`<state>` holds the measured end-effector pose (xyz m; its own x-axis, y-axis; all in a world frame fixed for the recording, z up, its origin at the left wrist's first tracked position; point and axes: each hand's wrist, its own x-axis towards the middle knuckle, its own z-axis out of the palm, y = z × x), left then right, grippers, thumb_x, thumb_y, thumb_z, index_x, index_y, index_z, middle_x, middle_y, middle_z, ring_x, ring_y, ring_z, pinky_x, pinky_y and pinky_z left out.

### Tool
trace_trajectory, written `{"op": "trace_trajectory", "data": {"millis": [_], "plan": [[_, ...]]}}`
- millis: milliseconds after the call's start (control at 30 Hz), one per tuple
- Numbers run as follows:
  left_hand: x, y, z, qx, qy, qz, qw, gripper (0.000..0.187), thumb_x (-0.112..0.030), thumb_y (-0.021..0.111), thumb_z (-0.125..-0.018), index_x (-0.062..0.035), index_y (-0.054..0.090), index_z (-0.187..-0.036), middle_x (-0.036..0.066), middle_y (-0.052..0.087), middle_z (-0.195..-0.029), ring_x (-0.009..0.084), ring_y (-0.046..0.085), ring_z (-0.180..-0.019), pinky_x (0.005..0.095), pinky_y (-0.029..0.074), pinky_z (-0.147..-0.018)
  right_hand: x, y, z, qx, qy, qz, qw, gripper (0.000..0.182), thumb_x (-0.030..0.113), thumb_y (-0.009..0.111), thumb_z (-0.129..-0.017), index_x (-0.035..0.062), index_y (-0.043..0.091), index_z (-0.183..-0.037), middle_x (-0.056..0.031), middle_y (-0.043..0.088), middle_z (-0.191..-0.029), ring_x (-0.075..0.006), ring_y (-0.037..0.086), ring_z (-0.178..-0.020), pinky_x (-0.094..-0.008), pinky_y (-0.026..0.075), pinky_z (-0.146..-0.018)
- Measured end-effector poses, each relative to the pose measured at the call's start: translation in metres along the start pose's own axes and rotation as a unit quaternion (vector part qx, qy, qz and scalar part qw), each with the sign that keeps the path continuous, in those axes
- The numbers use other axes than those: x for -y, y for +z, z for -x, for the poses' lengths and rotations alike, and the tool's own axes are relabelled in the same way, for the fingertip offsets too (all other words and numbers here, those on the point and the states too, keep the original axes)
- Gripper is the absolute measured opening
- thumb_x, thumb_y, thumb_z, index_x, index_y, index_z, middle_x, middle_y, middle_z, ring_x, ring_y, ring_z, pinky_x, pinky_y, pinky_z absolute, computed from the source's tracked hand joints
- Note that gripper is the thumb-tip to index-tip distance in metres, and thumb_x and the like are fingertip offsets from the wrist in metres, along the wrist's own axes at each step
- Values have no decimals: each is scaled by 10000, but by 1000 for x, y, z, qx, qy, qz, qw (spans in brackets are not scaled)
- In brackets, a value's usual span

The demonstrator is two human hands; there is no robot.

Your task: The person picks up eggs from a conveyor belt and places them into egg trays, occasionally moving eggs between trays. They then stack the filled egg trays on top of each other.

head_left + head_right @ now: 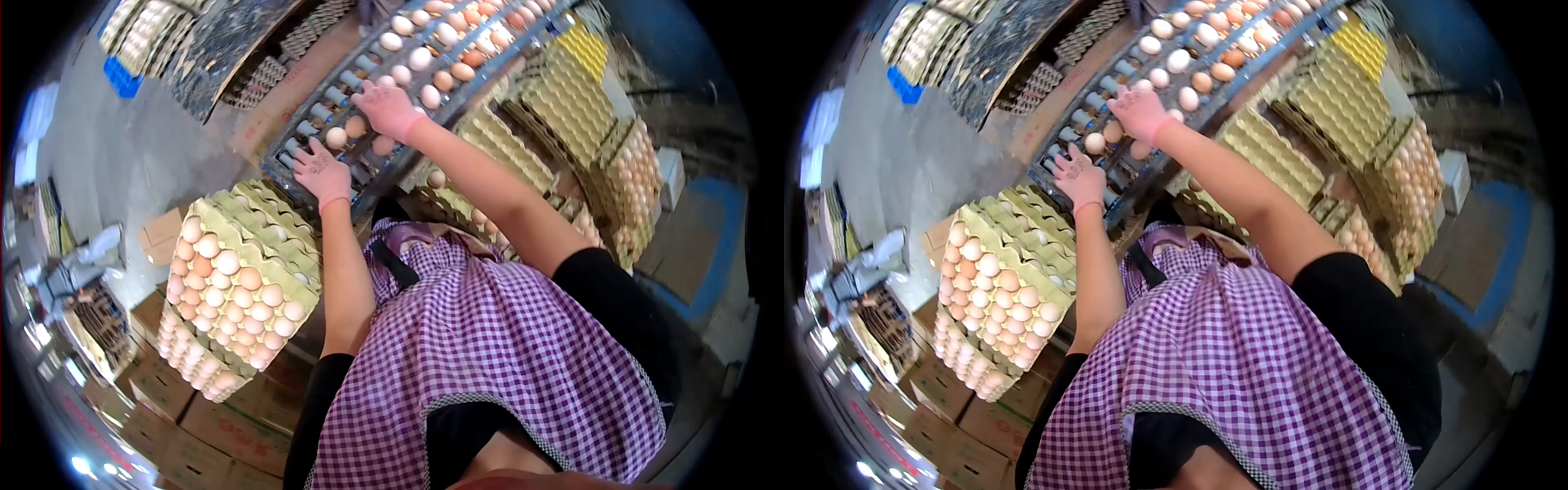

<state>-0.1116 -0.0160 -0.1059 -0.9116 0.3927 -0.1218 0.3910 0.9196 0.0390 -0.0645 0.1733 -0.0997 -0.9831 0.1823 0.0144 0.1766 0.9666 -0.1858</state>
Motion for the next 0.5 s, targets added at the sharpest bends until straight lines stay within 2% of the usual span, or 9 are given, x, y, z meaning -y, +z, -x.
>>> {"op": "trace_trajectory", "data": {"millis": [67,100,133,167,233,300,367,433,500], "plan": [[-6,-6,7,-97,38,30,994,631,-185,666,-820,-72,454,-1404,259,435,-1389,426,458,-1246,531,394,-1048,-5,-4,14,1,-3,-39,999,410,242,644,-844,179,603,-1248,-118,590,-1237,-301,613,-1105,-398,509,-881],[-12,-16,16,-131,60,64,987,616,-191,661,-836,-61,458,-1403,269,425,-1407,433,453,-1248,538,387,-1060,-14,1,34,-177,-31,-64,982,408,260,690,-832,126,622,-1212,-146,615,-1208,-327,615,-1088,-424,513,-872],[-18,-21,23,-159,118,153,968,533,-226,634,-892,2,490,-1352,256,477,-1356,454,443,-1264,576,368,-1068,-17,-27,58,-154,19,-102,983,410,263,686,-842,112,621,-1217,-154,625,-1193,-337,614,-1092,-427,511,-891],[-33,-52,36,-85,190,228,951,434,-161,626,-896,-4,547,-1293,220,536,-1299,417,494,-1222,532,396,-1053,-25,-60,84,-134,64,-137,979,412,267,682,-853,98,619,-1223,-162,636,-1177,-347,613,-1095,-431,509,-911],[-53,-31,52,100,343,294,887,388,-130,622,-895,-26,579,-1266,179,581,-1246,394,528,-1190,514,410,-1040,-61,-51,152,-193,124,-153,961,407,297,658,-880,103,617,-1236,-141,662,-1183,-333,622,-1125,-429,495,-981],[-83,-13,83,186,492,185,830,405,-134,633,-885,-59,579,-1280,142,589,-1256,363,520,-1227,479,412,-1055,-81,-35,231,-112,269,-149,945,431,304,626,-917,99,593,-1295,-156,660,-1211,-332,620,-1141,-432,491,-999],[-98,29,104,68,589,125,796,413,-166,637,-889,-66,578,-1285,154,585,-1272,352,511,-1258,477,397,-1076,-78,-28,292,-5,366,-149,919,471,316,611,-931,97,561,-1346,-159,650,-1239,-326,608,-1161,-435,475,-1014],[-98,73,106,-26,618,5,785,364,-149,572,-889,-48,592,-1238,162,597,-1209,344,539,-1203,502,392,-1056,-62,-15,334,20,361,-139,922,515,332,612,-931,84,533,-1376,-155,625,-1281,-321,574,-1198,-436,449,-1033],[-101,65,103,33,625,-22,780,210,-120,565,-838,-84,644,-1029,137,626,-1015,312,589,-1036,461,428,-972,-33,37,362,-46,308,-90,946,535,313,631,-921,57,516,-1377,-156,590,-1325,-337,521,-1241,-436,427,-1044]]}}
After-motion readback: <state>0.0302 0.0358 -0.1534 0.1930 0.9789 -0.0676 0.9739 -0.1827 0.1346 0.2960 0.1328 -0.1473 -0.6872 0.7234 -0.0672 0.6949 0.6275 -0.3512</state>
